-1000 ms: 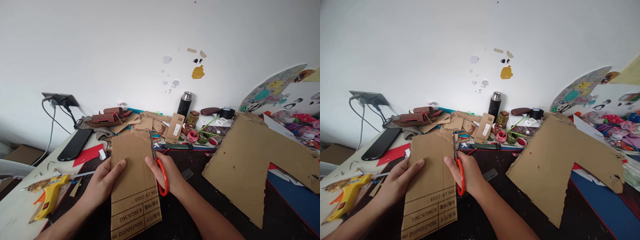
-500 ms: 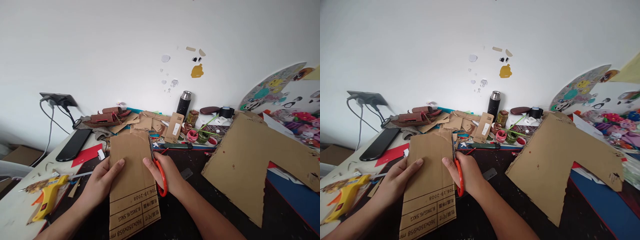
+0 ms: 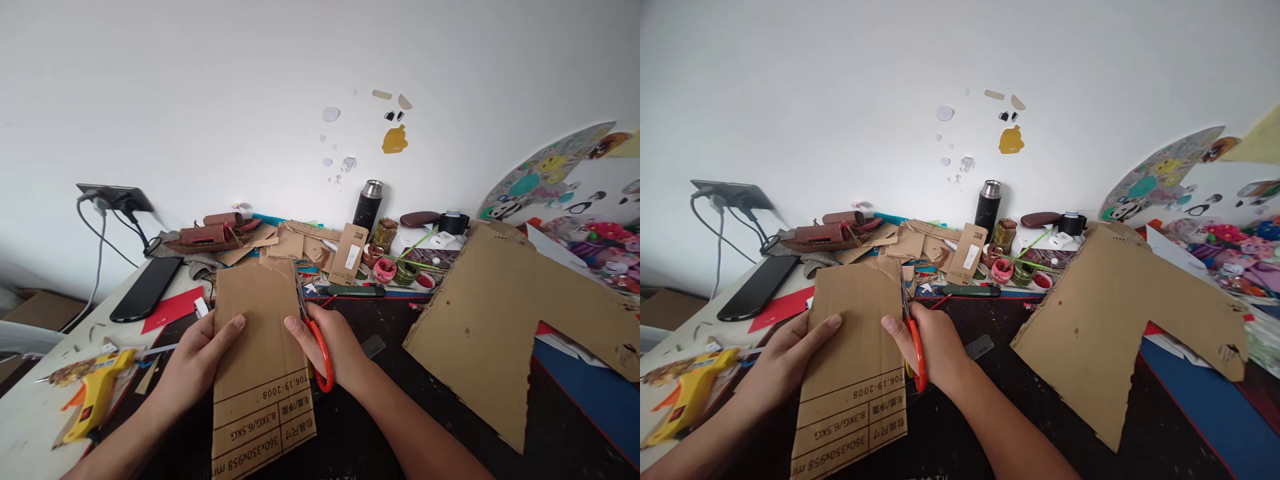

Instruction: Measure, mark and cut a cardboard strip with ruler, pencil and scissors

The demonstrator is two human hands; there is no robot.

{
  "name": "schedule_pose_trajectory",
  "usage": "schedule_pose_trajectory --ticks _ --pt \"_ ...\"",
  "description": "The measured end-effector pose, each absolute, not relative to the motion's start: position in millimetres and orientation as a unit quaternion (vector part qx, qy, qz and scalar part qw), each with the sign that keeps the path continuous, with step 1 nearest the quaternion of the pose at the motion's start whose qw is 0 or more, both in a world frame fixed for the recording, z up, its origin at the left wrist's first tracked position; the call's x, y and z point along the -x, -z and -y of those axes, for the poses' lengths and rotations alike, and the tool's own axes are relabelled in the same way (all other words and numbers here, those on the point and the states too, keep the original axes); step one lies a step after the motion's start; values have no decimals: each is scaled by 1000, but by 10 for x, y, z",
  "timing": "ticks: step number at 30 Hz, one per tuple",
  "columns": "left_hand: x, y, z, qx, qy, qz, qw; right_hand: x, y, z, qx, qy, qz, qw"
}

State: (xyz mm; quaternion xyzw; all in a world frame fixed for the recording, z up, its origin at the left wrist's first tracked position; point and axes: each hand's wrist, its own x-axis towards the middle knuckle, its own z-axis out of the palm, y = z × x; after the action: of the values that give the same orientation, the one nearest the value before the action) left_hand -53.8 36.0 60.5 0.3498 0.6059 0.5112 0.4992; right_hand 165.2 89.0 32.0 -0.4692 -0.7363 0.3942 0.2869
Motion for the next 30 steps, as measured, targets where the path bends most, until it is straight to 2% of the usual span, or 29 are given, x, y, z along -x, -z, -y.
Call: schedule_pose_trajectory --ticks 8,30 --pt "521 -701 -378 -345 -467 -598 552 -1656 -288 -903 476 -387 738 281" --pt "511 -528 -363 -341 -455 -594 569 -1624 -303 -893 503 -399 714 279"
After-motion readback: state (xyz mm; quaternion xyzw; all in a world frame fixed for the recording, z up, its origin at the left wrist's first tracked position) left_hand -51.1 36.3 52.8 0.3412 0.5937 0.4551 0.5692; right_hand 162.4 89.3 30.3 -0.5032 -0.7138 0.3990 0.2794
